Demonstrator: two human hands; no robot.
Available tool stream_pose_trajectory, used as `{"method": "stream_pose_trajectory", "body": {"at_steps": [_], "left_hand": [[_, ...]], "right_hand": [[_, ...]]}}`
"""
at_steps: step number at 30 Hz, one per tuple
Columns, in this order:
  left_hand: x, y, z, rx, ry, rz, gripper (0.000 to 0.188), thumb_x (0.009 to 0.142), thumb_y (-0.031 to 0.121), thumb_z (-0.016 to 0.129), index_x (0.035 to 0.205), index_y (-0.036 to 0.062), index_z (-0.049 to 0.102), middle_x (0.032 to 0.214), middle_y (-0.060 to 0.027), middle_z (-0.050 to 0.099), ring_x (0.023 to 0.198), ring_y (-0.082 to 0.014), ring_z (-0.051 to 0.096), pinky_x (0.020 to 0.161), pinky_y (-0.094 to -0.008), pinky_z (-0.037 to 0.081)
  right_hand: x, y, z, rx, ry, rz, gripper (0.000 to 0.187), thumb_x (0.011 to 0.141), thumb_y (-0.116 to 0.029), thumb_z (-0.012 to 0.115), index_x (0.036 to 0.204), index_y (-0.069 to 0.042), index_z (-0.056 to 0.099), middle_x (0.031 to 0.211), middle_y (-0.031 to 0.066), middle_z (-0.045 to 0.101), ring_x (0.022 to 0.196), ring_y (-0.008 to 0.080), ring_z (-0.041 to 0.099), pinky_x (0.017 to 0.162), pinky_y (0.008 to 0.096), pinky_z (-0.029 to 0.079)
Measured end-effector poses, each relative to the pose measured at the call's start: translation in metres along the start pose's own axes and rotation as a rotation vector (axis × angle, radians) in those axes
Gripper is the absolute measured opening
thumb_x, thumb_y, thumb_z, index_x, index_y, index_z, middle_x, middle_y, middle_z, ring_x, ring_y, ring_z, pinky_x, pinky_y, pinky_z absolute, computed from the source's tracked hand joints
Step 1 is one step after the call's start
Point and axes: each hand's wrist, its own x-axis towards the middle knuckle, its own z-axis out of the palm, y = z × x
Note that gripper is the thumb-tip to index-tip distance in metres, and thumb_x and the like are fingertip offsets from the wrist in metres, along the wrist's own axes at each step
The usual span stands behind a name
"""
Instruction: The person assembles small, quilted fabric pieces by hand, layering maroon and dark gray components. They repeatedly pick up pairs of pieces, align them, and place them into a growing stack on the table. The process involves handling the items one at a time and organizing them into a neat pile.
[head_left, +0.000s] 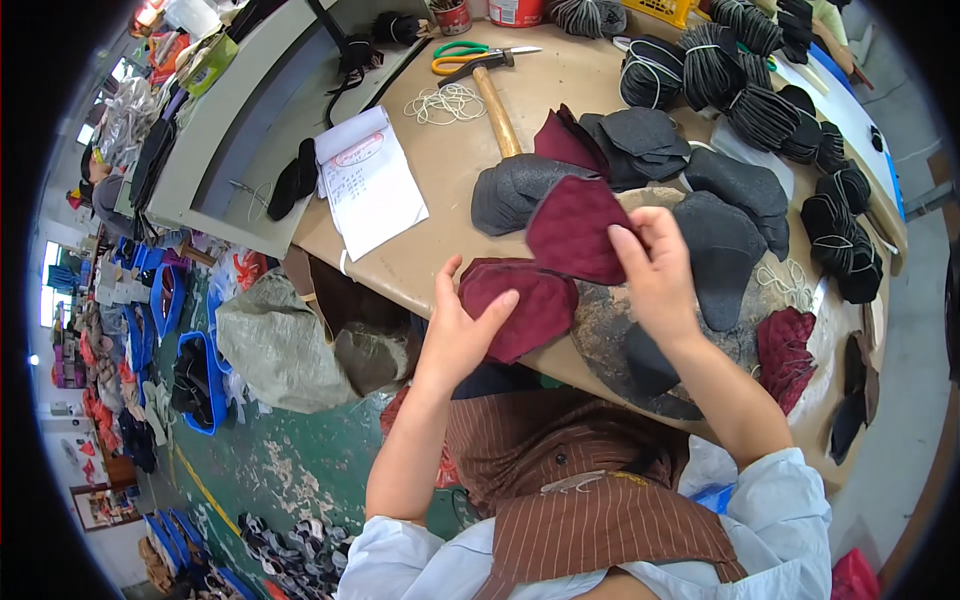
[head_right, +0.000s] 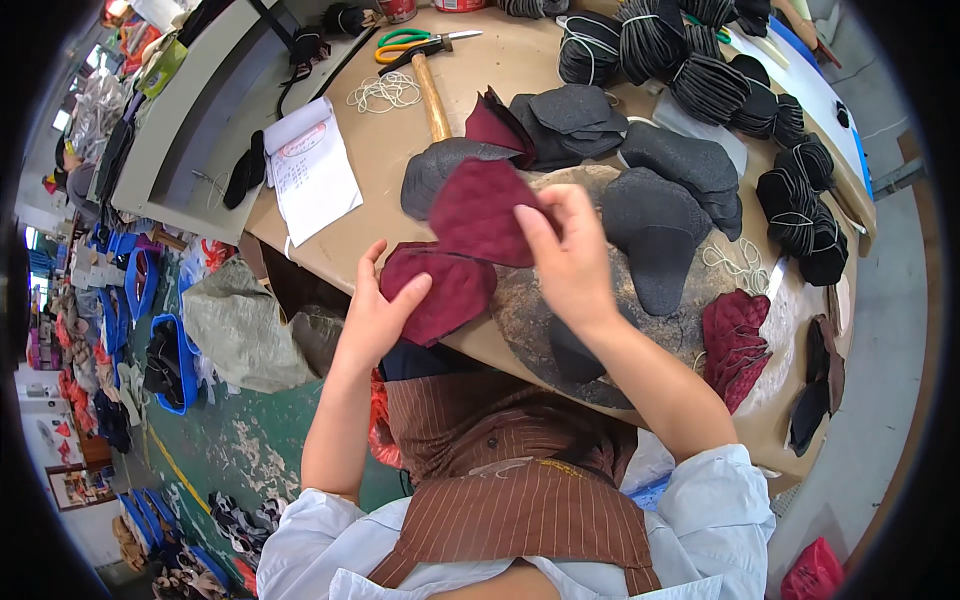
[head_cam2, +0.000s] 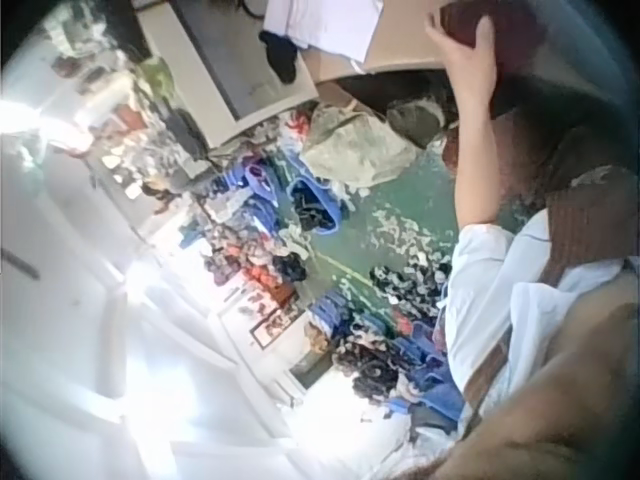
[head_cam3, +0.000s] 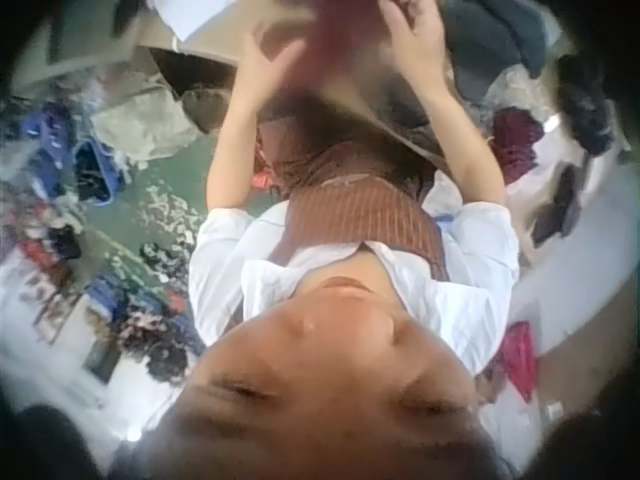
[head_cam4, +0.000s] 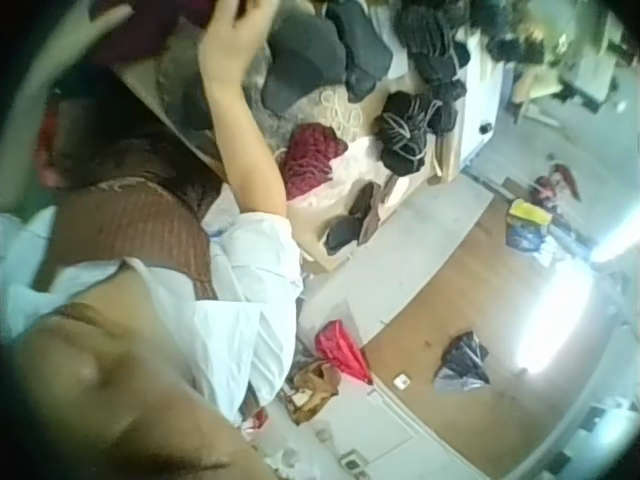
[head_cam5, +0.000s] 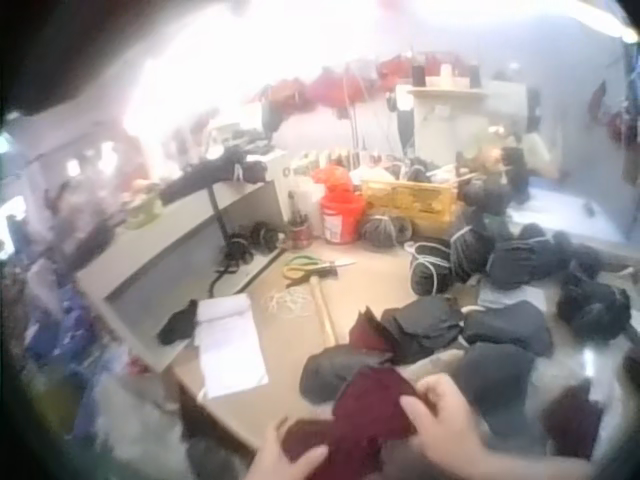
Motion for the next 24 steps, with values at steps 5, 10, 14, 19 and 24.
{"method": "stream_pose_trajectory", "body": {"at_steps": [5,10,14,19,24], "left_hand": [[0.02,0.018,-0.04,-0.212,0.251,0.041,0.059,0.083,0.013,0.071,0.131,-0.0039,0.041,0.119,-0.0153,0.056,0.106,-0.0208,0.057,0.091,-0.0343,0.049],[0.094,0.019,-0.135,-0.54,0.16,-0.041,0.048,0.089,0.024,0.065,0.123,-0.0052,0.051,0.114,-0.016,0.063,0.098,-0.0215,0.065,0.086,-0.0347,0.052],[0.142,-0.015,-0.158,-0.093,0.229,-0.022,0.068,0.084,0.036,0.071,0.127,-0.0107,0.046,0.122,-0.0192,0.059,0.108,-0.0233,0.061,0.091,-0.0346,0.048],[0.165,-0.04,-0.168,0.48,0.604,0.14,0.078,0.081,0.043,0.072,0.127,-0.0149,0.046,0.122,-0.0228,0.057,0.111,-0.0261,0.057,0.097,-0.0344,0.043],[0.134,-0.024,-0.143,0.637,0.767,0.377,0.069,0.087,0.037,0.067,0.13,-0.0122,0.042,0.13,-0.0271,0.048,0.123,-0.0331,0.046,0.104,-0.04,0.036]], "right_hand": [[-0.017,-0.009,-0.032,-0.047,-0.189,0.254,0.02,0.092,-0.005,0.059,0.109,-0.001,0.049,0.097,0.0069,0.065,0.088,0.007,0.06,0.075,0.0218,0.048],[-0.015,0.008,-0.014,-0.014,-0.247,0.314,0.024,0.091,-0.009,0.061,0.111,0.0,0.051,0.096,0.0084,0.065,0.087,0.0102,0.062,0.075,0.0248,0.05],[0.001,0.01,0.008,-0.118,-0.271,0.295,0.028,0.09,-0.012,0.063,0.113,0.0,0.052,0.097,0.0095,0.065,0.088,0.014,0.064,0.075,0.0274,0.051],[0.002,0.01,-0.004,-0.211,-0.311,0.211,0.025,0.086,-0.012,0.065,0.107,0.0,0.058,0.088,0.0169,0.069,0.083,0.0186,0.067,0.074,0.0317,0.051],[-0.017,-0.003,-0.034,-0.195,-0.316,0.183,0.03,0.087,-0.014,0.065,0.112,-0.001,0.057,0.092,0.0161,0.068,0.085,0.0201,0.066,0.074,0.033,0.05]]}}
